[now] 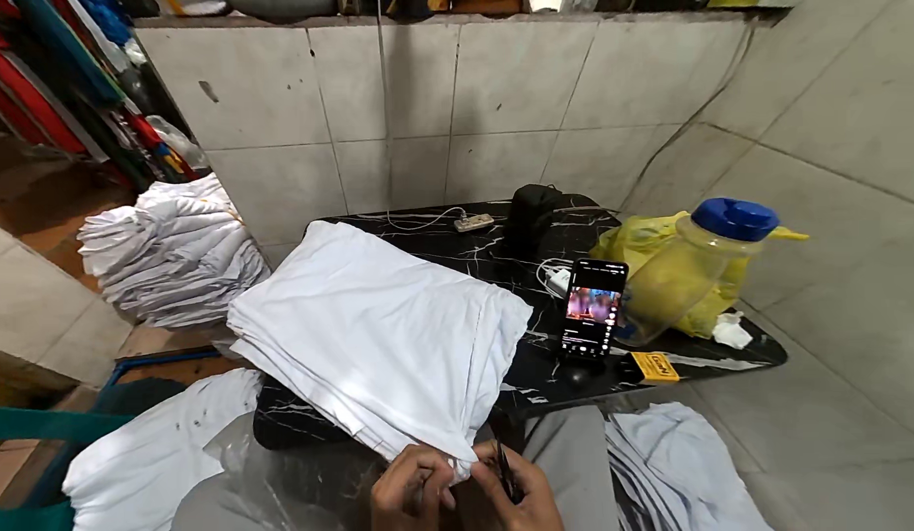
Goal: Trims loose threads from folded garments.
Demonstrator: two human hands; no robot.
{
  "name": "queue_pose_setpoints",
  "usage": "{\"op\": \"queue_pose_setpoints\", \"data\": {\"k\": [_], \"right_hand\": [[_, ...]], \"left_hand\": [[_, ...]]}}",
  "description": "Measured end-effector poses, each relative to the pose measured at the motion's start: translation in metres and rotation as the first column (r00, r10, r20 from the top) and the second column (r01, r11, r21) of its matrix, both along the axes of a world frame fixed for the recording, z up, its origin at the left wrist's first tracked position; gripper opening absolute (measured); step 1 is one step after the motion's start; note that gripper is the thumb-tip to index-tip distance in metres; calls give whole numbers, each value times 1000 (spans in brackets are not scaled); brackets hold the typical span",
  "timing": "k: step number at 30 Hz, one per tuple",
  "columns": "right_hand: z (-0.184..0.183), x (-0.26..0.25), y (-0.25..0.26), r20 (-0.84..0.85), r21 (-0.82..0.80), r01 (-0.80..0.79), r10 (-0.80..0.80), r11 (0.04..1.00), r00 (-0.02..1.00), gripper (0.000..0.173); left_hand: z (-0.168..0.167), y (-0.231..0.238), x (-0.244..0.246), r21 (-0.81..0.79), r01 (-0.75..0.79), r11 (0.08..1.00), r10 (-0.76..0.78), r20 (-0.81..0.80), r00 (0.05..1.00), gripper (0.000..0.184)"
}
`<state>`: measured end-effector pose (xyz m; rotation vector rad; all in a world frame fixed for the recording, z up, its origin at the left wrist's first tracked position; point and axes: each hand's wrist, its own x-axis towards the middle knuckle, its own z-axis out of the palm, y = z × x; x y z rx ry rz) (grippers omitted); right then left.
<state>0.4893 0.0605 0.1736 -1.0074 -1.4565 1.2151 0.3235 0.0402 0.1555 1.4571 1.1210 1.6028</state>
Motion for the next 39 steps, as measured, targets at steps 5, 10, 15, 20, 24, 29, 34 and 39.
{"op": "queue_pose_setpoints", "data": {"k": [5, 10, 15, 20, 24, 29, 34, 39], "right_hand": [[-6, 4, -3, 302, 279, 105, -191, 955, 934, 19], [4, 15, -12, 449, 445, 113, -330, 889, 831, 26], [13, 21, -19, 608, 459, 68, -369, 886, 703, 39], [14, 12, -25, 723, 469, -42, -357, 882, 591, 36], [11, -1, -25, 768, 495, -71, -397, 866, 503, 34], [11, -7, -25, 799, 500, -107, -410, 860, 440, 31], [14, -9, -26, 641, 547, 141, -522, 825, 563, 33], [2, -12, -12, 412, 206, 209, -278, 956, 868, 29]], "left_hand": [[-7, -3, -2, 67, 161, 985, -165, 63, 984, 15], [-6, -14, -15, 56, 64, 996, -58, -97, 994, 6], [2, -27, -40, -252, 98, 963, -238, -617, 750, 27], [20, -21, -31, -50, -111, 993, 65, -557, 828, 20], [13, -10, -17, 7, -175, 984, 139, -640, 756, 21], [16, -14, -10, 26, -158, 987, 140, -626, 768, 17], [20, -20, -26, -99, -20, 995, -48, -635, 771, 14], [29, -16, -29, -124, -109, 986, -9, -699, 715, 36]]}}
